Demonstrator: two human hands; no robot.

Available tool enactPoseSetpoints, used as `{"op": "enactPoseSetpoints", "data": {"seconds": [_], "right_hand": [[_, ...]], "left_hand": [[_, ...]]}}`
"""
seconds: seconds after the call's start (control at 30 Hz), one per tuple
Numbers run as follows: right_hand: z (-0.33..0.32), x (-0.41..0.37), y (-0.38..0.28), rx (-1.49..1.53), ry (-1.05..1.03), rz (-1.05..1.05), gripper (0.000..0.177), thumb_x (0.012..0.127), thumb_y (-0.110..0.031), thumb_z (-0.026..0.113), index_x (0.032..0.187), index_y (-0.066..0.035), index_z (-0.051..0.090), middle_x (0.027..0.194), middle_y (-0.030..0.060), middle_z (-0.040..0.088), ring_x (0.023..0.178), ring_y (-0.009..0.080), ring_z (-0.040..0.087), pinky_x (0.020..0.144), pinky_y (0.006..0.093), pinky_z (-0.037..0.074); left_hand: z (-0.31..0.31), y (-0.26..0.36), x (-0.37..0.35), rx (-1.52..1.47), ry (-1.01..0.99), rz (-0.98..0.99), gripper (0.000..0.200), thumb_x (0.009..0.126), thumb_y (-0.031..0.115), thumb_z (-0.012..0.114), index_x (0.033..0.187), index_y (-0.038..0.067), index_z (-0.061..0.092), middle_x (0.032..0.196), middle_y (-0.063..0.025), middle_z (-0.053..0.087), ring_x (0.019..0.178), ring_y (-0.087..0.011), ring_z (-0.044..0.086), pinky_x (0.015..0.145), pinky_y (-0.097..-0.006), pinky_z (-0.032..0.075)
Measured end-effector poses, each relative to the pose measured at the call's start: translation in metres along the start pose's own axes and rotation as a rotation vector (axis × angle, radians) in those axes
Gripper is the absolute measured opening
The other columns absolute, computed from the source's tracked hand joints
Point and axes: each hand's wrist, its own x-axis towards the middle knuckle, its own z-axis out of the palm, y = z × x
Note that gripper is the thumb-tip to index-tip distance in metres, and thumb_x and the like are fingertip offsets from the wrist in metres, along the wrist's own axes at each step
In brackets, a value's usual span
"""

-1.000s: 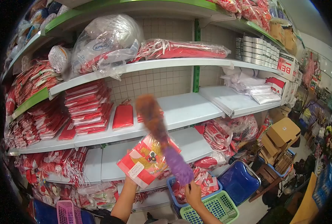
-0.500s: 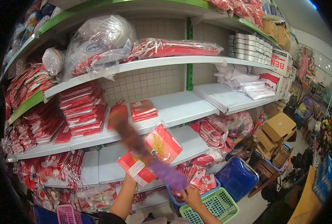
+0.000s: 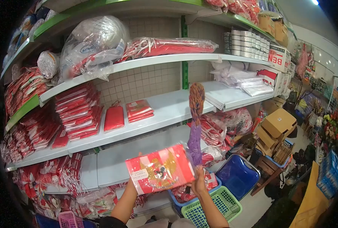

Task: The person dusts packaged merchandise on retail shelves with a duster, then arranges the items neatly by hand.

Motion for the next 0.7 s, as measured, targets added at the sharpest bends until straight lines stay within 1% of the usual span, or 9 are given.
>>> {"op": "enactPoseSetpoints", "data": {"seconds": [0.03,0.07,0.17,0.2,0.3,0.47,0.53,0.63,0.7], "right_hand": [[0.033,-0.009,-0.005,-0.027,0.201,-0.099,0.072,0.084,-0.066,0.038,0.116,-0.002,0.046,0.095,0.0079,0.061,0.081,0.0196,0.061,0.070,0.0309,0.051],[0.018,-0.011,-0.007,0.057,0.037,-0.025,0.067,0.085,-0.054,0.051,0.125,-0.001,0.044,0.117,0.0125,0.056,0.101,0.0211,0.059,0.085,0.0336,0.049],[0.018,-0.008,-0.018,-0.408,-0.041,-0.002,0.050,0.084,-0.030,0.061,0.122,0.000,0.047,0.112,0.0109,0.059,0.095,0.0188,0.061,0.082,0.0325,0.050],[0.022,-0.008,-0.022,-0.380,-0.021,0.044,0.042,0.079,-0.008,0.062,0.119,0.000,0.049,0.106,0.0092,0.061,0.090,0.0170,0.062,0.079,0.0299,0.050],[0.017,-0.003,-0.033,-0.363,0.029,0.028,0.035,0.080,-0.005,0.059,0.114,-0.001,0.052,0.101,0.0079,0.063,0.084,0.0158,0.063,0.076,0.0275,0.050],[0.021,0.005,-0.038,-0.530,0.034,-0.080,0.035,0.082,-0.009,0.058,0.115,-0.001,0.049,0.099,0.0111,0.061,0.086,0.0131,0.060,0.072,0.0265,0.049],[0.017,0.016,-0.020,-0.988,-0.074,-0.403,0.038,0.082,-0.012,0.059,0.117,-0.001,0.048,0.097,0.0108,0.061,0.085,0.0156,0.061,0.071,0.0289,0.049],[0.043,0.004,0.009,-1.248,-0.198,-0.512,0.044,0.081,-0.017,0.061,0.118,0.001,0.046,0.094,0.0140,0.063,0.081,0.0243,0.062,0.071,0.0356,0.049],[0.070,-0.022,0.019,-1.113,-0.269,-0.221,0.048,0.081,-0.021,0.062,0.120,0.001,0.045,0.093,0.0177,0.062,0.080,0.0327,0.062,0.071,0.0399,0.048]], "left_hand": [[-0.005,-0.002,0.001,0.023,0.021,-0.016,0.063,0.089,0.057,0.040,0.122,0.004,0.050,0.120,-0.0156,0.056,0.107,-0.0317,0.055,0.094,-0.0450,0.043],[-0.014,-0.002,0.003,0.050,0.050,-0.036,0.063,0.089,0.057,0.039,0.122,0.004,0.050,0.120,-0.0157,0.056,0.107,-0.0317,0.055,0.094,-0.0451,0.043],[-0.049,0.000,0.007,0.206,0.181,-0.088,0.062,0.089,0.056,0.039,0.122,0.004,0.050,0.120,-0.0158,0.056,0.107,-0.0318,0.055,0.095,-0.0453,0.042],[-0.064,0.000,0.006,0.274,0.238,-0.110,0.062,0.089,0.056,0.039,0.122,0.004,0.050,0.120,-0.0158,0.056,0.107,-0.0319,0.055,0.095,-0.0454,0.042],[-0.082,0.000,0.013,0.335,0.369,-0.230,0.062,0.090,0.056,0.038,0.122,0.004,0.050,0.121,-0.0159,0.056,0.108,-0.0320,0.055,0.095,-0.0457,0.042],[-0.074,-0.047,0.004,0.258,0.563,-0.401,0.067,0.084,0.060,0.035,0.126,0.008,0.049,0.129,-0.0156,0.047,0.122,-0.0332,0.040,0.104,-0.0561,0.021],[-0.059,-0.073,0.011,0.264,0.603,-0.425,0.068,0.083,0.062,0.037,0.124,0.009,0.050,0.127,-0.0142,0.046,0.118,-0.0311,0.043,0.103,-0.0519,0.026],[-0.124,-0.114,0.044,-0.558,-0.639,-0.414,0.067,0.084,0.061,0.040,0.127,0.010,0.048,0.132,-0.0140,0.041,0.119,-0.0296,0.041,0.102,-0.0462,0.030],[-0.125,-0.117,0.035,-0.524,-0.570,-0.281,0.068,0.084,0.061,0.040,0.128,0.010,0.047,0.133,-0.0140,0.041,0.120,-0.0296,0.041,0.103,-0.0463,0.030]]}}
